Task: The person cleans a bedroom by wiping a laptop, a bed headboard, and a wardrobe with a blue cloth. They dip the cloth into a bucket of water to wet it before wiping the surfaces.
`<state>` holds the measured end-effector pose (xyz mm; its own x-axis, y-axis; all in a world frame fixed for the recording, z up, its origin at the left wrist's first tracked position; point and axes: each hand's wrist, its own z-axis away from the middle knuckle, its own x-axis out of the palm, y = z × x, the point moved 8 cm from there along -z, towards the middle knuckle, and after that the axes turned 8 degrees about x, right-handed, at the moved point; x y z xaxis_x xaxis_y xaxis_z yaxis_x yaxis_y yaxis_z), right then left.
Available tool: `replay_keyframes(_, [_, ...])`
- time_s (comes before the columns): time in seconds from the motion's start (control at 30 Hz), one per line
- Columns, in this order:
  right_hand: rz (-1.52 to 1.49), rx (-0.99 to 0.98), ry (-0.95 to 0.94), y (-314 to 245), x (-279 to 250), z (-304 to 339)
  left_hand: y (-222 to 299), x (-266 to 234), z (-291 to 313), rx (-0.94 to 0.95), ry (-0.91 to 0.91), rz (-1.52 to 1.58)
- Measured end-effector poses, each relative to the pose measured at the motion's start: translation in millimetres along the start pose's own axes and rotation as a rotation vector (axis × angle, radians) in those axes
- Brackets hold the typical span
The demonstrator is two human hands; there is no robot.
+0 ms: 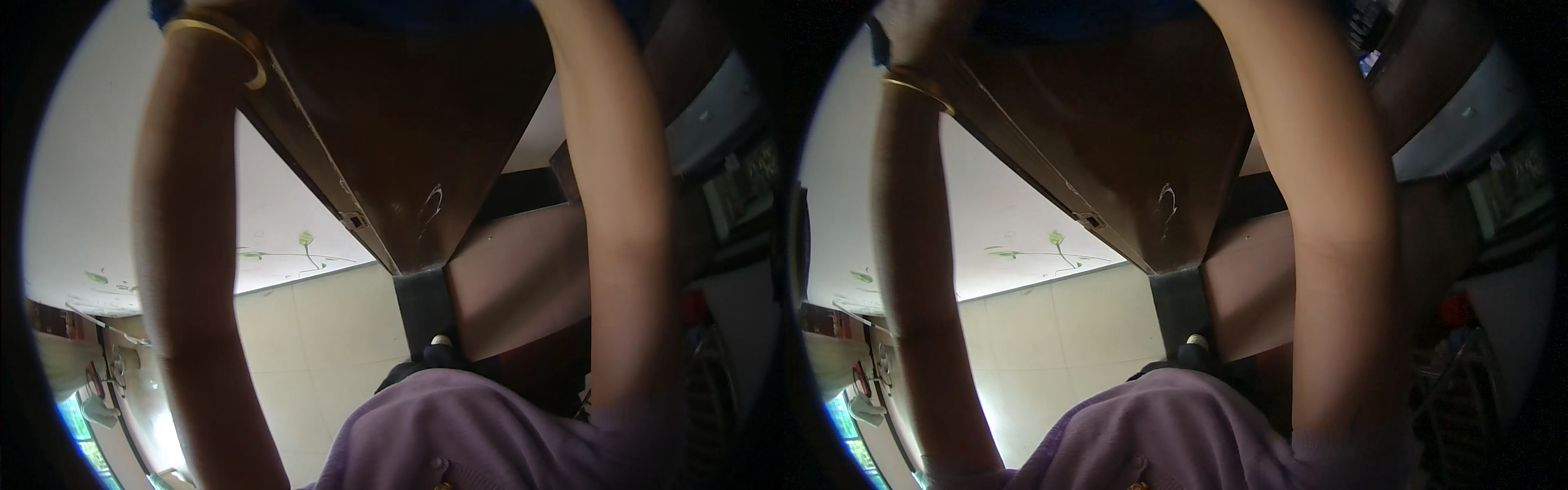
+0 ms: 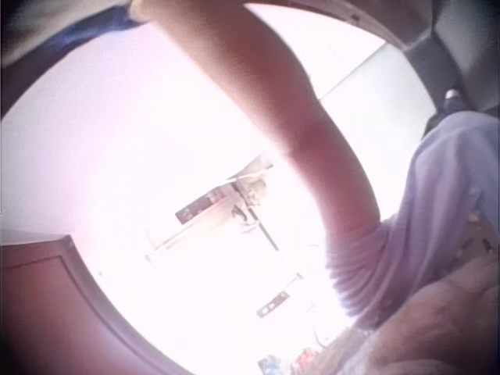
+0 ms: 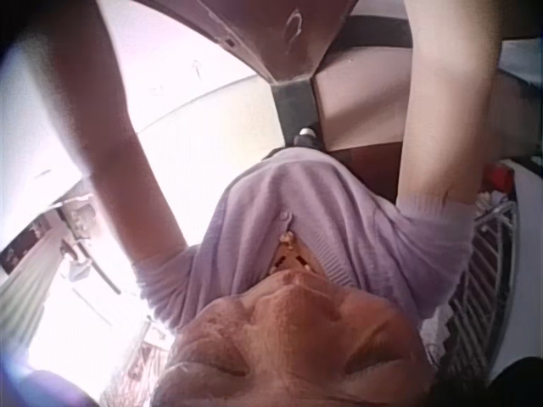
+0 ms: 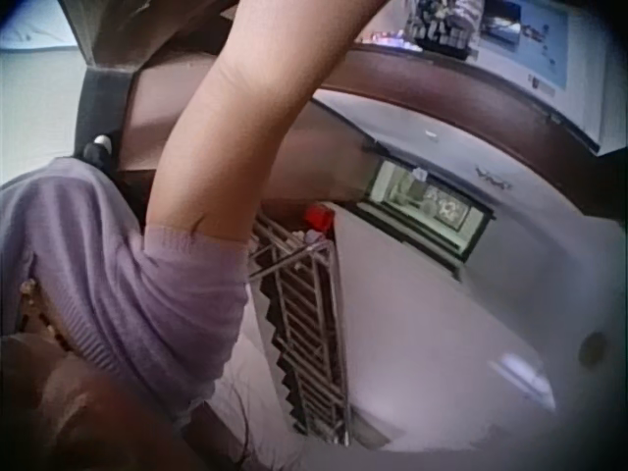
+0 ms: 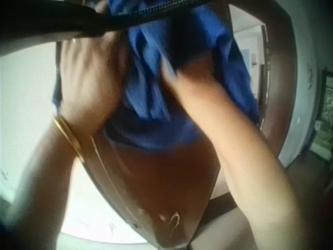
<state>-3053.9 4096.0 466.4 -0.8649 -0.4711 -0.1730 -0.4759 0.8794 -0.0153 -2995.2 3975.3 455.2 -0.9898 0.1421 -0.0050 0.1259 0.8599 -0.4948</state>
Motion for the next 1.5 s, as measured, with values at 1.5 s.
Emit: replay_keyframes(1.5, [-0.309, -0.145, -1.107, 15, 120, 628, 358, 5, 533, -0.337, -0.413, 0.33])
